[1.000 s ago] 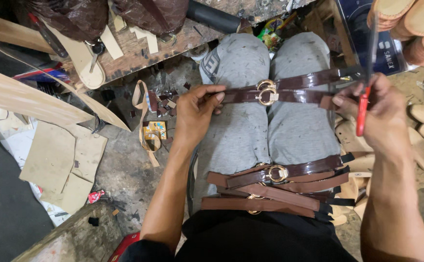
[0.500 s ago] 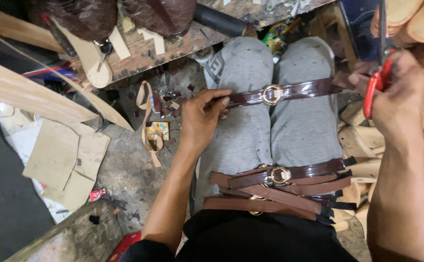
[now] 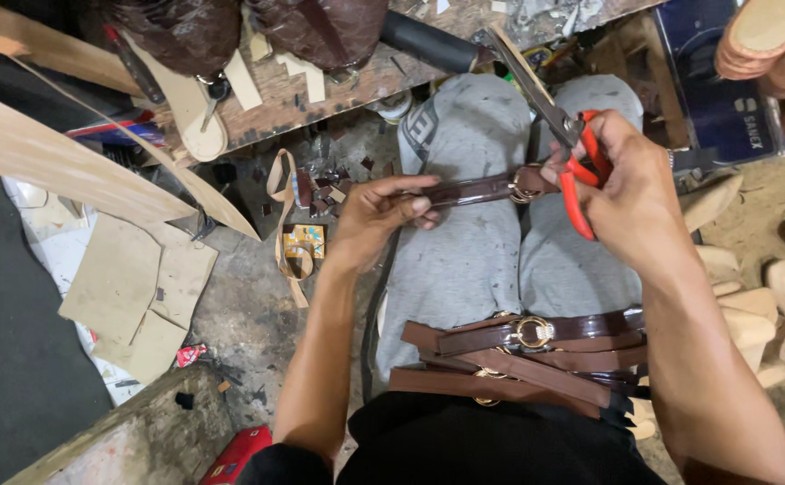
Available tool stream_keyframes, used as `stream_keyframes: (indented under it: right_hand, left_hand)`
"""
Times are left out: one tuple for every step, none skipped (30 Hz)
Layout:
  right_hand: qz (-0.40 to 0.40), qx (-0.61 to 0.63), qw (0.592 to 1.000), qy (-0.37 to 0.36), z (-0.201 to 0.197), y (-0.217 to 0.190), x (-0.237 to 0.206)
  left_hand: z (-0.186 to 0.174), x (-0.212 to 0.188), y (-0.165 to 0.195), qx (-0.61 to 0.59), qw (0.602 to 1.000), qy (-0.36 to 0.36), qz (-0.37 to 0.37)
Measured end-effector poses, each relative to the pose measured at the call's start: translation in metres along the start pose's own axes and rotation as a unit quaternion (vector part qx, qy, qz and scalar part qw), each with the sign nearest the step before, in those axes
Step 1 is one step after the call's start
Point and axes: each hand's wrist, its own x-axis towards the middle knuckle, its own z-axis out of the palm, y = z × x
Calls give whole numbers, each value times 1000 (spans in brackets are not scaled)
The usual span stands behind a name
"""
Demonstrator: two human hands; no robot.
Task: The person sits on the floor with a stack of brown belts on their lap. They use red-handled shears to trim excess material from the end of each belt near the metal ring buckle, then place the finished belt on the stack and pick up the next one, repeating this across the pile.
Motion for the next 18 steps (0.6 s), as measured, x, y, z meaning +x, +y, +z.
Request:
stream_keyframes:
  right_hand:
    - [-2,-10,1000,1,2,2,1]
    - [1,-11,1000,-1,2,3,0]
    - [7,-13,1000,-4,2,3,-2]
    - [13,-14,1000,-6,2,2,-4]
    - [23,-45,999,-6,1,0,-6]
    - [35,-77,996,-5,0,-2,-8]
    - [46,-108,993,-5,1,-4,-9]
    - [44,-107,993,-3,1,-6,-10]
    - [43,-106,993,-1,2,-8,-11]
    - [42,-104,994,-1,3,-10,-11]
    - [42,-65,997,8,5,-12,-12]
    - [42,-27,999,17,7,-14,-12]
    - [42,12,999,24,9,-16,-12]
    - [33,35,999,17,12,-17,-12]
    - [25,57,998,10,16,-18,-10]
    - [16,80,997,4,21,-19,-8]
    - [31,83,996,-12,26,-19,-5]
    - [45,85,995,-29,33,-20,-1]
  left_hand:
    - [0,1,-3,-1,1000,1,2]
    - [0,3,-6,-13,1000,3,8]
    - [0,2,-9,-27,1000,5,13]
    - [0,2,-11,-40,999,7,17]
    - [0,2,-13,-42,999,3,26]
    - [1,2,-14,-45,998,-1,33]
    - [1,1,-15,-47,998,-6,41]
    - [2,2,-15,-45,998,-6,41]
    - [2,2,-15,-42,998,-5,40]
    - [2,1,-15,-39,998,-2,39]
    - [2,1,-15,-34,999,-2,32]
    - [1,1,-14,-29,999,-2,26]
    - [1,1,-14,-25,999,-1,19]
    - [1,2,-14,-32,999,-2,21]
    - [1,2,-15,-38,999,-3,21]
    - [1,3,-15,-44,999,-6,23]
    - [1,4,-16,-48,998,-4,27]
    - [2,5,-18,-53,998,-3,30]
